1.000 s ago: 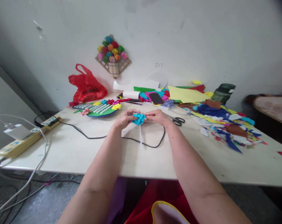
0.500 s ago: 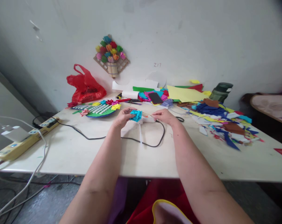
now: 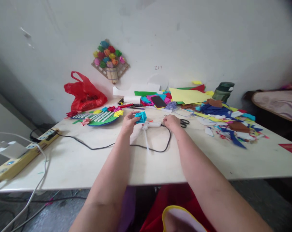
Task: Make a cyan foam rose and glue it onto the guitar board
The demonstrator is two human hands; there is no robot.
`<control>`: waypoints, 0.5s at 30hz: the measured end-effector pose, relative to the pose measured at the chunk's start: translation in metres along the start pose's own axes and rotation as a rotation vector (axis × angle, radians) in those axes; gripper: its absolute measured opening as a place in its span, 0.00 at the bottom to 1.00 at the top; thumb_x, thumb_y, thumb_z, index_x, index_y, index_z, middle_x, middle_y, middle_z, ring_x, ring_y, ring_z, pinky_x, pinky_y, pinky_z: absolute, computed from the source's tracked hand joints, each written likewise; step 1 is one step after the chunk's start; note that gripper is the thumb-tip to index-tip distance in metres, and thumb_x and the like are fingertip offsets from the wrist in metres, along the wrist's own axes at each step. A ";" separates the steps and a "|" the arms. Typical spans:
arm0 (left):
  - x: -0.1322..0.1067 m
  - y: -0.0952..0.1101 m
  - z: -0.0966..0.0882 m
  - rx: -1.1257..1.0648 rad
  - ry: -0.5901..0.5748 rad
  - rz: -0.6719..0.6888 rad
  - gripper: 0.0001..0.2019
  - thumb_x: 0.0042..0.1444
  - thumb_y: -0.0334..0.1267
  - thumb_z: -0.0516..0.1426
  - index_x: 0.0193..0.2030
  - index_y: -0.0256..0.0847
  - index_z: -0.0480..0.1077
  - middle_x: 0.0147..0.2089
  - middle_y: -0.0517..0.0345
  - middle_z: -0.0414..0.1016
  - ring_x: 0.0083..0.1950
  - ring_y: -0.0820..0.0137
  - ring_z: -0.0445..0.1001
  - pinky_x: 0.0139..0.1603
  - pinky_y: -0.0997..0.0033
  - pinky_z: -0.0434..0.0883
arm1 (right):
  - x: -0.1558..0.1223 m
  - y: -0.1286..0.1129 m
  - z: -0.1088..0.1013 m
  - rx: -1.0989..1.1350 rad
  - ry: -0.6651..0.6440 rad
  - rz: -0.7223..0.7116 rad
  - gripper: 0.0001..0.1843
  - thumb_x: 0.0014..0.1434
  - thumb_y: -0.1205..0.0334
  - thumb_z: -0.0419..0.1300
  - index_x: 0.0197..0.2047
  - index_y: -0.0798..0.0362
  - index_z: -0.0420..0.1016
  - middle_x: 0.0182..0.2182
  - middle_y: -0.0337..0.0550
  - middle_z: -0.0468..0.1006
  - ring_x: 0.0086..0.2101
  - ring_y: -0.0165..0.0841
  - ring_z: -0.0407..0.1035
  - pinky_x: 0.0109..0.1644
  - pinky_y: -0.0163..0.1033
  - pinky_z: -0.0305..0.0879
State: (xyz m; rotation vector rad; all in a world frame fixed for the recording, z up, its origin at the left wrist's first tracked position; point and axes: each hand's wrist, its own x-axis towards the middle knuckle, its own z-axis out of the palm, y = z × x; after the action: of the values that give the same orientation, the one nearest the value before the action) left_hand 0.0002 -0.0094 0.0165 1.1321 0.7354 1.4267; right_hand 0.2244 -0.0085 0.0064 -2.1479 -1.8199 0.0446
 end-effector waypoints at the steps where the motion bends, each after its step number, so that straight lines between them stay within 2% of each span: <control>1: -0.001 0.000 0.001 0.000 -0.003 0.002 0.21 0.31 0.33 0.66 0.38 0.37 0.71 0.28 0.61 0.74 0.27 0.74 0.72 0.31 0.73 0.69 | 0.000 -0.001 0.001 0.017 0.036 -0.024 0.15 0.53 0.62 0.55 0.42 0.48 0.79 0.47 0.48 0.76 0.46 0.41 0.69 0.44 0.40 0.64; 3: -0.002 0.001 0.003 0.010 -0.010 0.002 0.21 0.31 0.33 0.66 0.37 0.37 0.71 0.28 0.61 0.74 0.27 0.74 0.72 0.31 0.73 0.69 | 0.001 -0.004 0.000 0.114 0.125 -0.101 0.16 0.55 0.61 0.54 0.44 0.49 0.78 0.47 0.48 0.75 0.46 0.40 0.68 0.47 0.41 0.64; 6: -0.002 0.000 0.004 0.037 -0.008 -0.003 0.20 0.32 0.33 0.65 0.38 0.38 0.71 0.28 0.61 0.74 0.27 0.74 0.71 0.30 0.74 0.68 | 0.000 -0.014 -0.003 0.432 0.171 -0.251 0.16 0.55 0.61 0.55 0.46 0.51 0.76 0.44 0.46 0.77 0.41 0.34 0.70 0.48 0.40 0.64; 10: -0.001 -0.004 0.005 0.062 -0.039 0.002 0.20 0.33 0.34 0.65 0.38 0.37 0.70 0.28 0.60 0.74 0.27 0.73 0.71 0.30 0.73 0.68 | -0.006 -0.031 -0.010 0.889 0.021 -0.427 0.20 0.55 0.62 0.54 0.51 0.55 0.73 0.45 0.48 0.77 0.41 0.32 0.70 0.49 0.40 0.65; 15: -0.001 -0.007 0.006 0.079 -0.082 0.004 0.20 0.34 0.36 0.65 0.38 0.37 0.69 0.29 0.59 0.74 0.28 0.70 0.72 0.32 0.68 0.69 | -0.012 -0.039 -0.013 1.036 -0.101 -0.555 0.23 0.51 0.66 0.57 0.52 0.53 0.72 0.47 0.47 0.75 0.42 0.34 0.69 0.49 0.43 0.65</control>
State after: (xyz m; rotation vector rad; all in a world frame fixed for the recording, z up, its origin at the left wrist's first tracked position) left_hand 0.0082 -0.0105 0.0121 1.2463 0.7365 1.3566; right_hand 0.1883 -0.0176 0.0264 -0.9257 -1.7768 0.7766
